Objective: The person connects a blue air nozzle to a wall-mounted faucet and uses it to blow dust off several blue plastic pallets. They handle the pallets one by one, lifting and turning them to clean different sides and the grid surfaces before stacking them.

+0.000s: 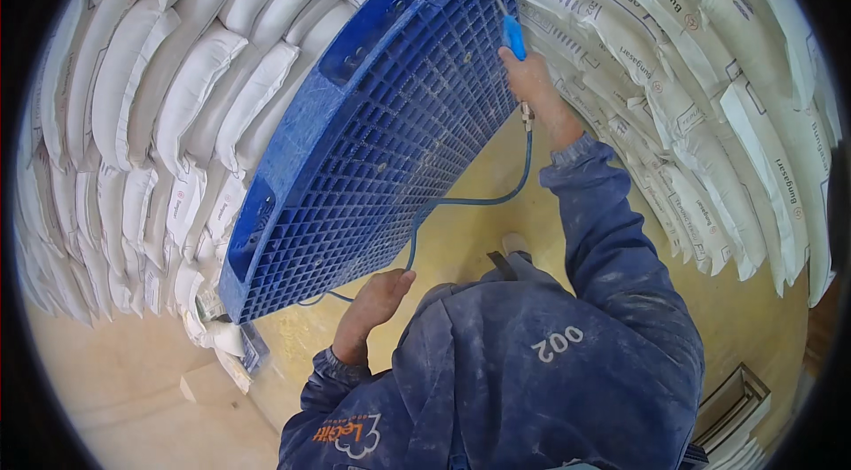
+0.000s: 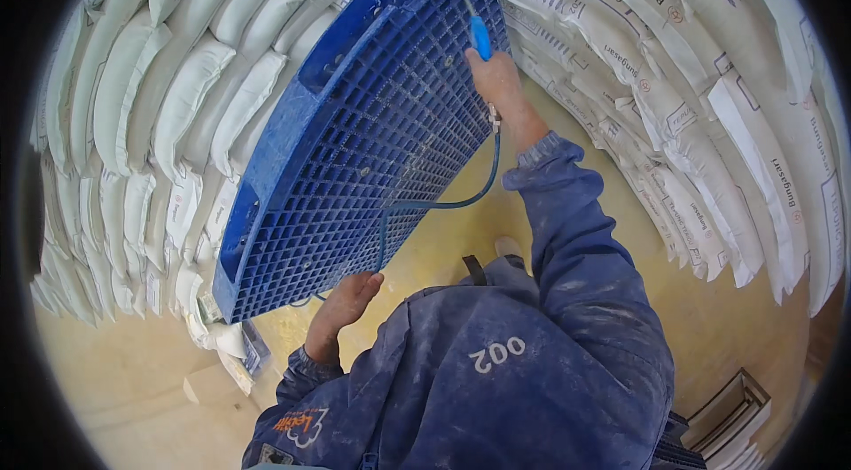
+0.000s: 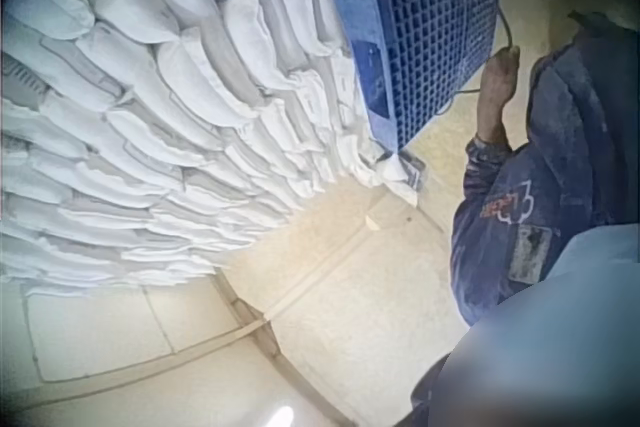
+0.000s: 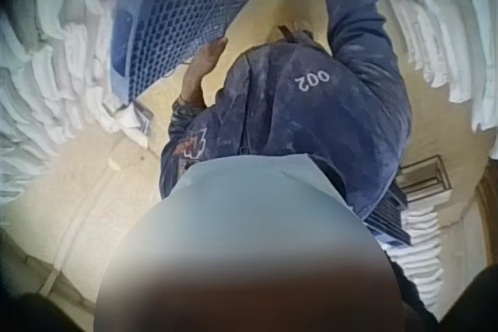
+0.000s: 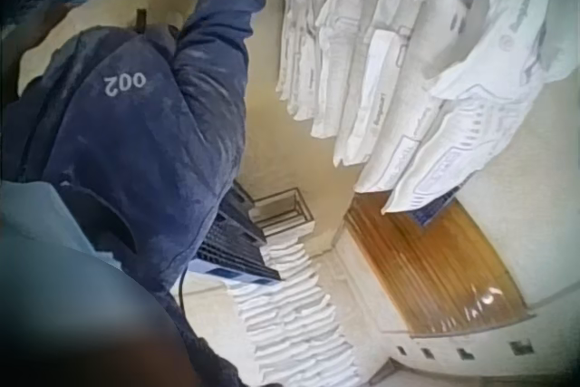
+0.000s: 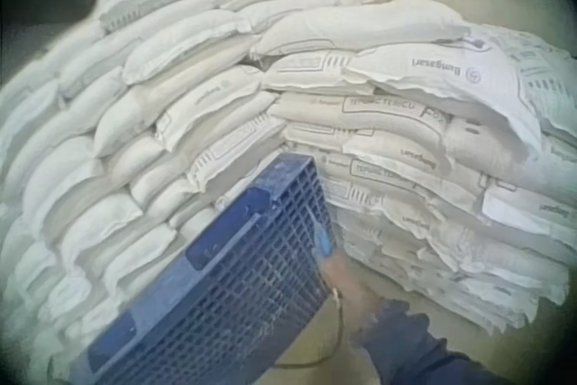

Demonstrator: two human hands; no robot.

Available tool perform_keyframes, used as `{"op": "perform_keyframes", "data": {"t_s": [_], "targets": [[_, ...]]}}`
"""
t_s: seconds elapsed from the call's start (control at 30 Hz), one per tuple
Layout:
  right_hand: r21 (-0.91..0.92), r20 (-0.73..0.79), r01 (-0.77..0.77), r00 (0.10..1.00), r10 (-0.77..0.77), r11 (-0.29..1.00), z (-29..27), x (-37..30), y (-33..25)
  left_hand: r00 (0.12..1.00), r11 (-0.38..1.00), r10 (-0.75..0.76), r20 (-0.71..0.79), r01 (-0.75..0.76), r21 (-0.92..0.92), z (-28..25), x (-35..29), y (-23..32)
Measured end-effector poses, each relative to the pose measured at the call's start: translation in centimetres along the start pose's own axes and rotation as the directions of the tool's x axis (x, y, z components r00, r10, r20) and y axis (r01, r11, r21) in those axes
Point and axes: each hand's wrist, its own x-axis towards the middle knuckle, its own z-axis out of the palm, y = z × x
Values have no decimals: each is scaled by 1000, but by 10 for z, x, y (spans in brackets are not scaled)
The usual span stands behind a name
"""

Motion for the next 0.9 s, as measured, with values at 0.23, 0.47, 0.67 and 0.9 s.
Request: {"op": "perform_keyframes", "data": {"t_s": [0.23,0.47,0.67,0.9], "targets": [[-33,-82,70,994,-72,997,-3,45,31,996,995,83,-25,-81,59,7,12,3],[-241,353,112,935,-21,964,35,6,57,993,993,109,42,-111,45,19,28,-5],[-66,47,40,998,-37,997,41,51,91,990,994,10,137,-26,110,20,45,-11],[93,86,-351,935,344,932,34,57,101,975,989,-84,207,56,139,16,58,-5]]}}
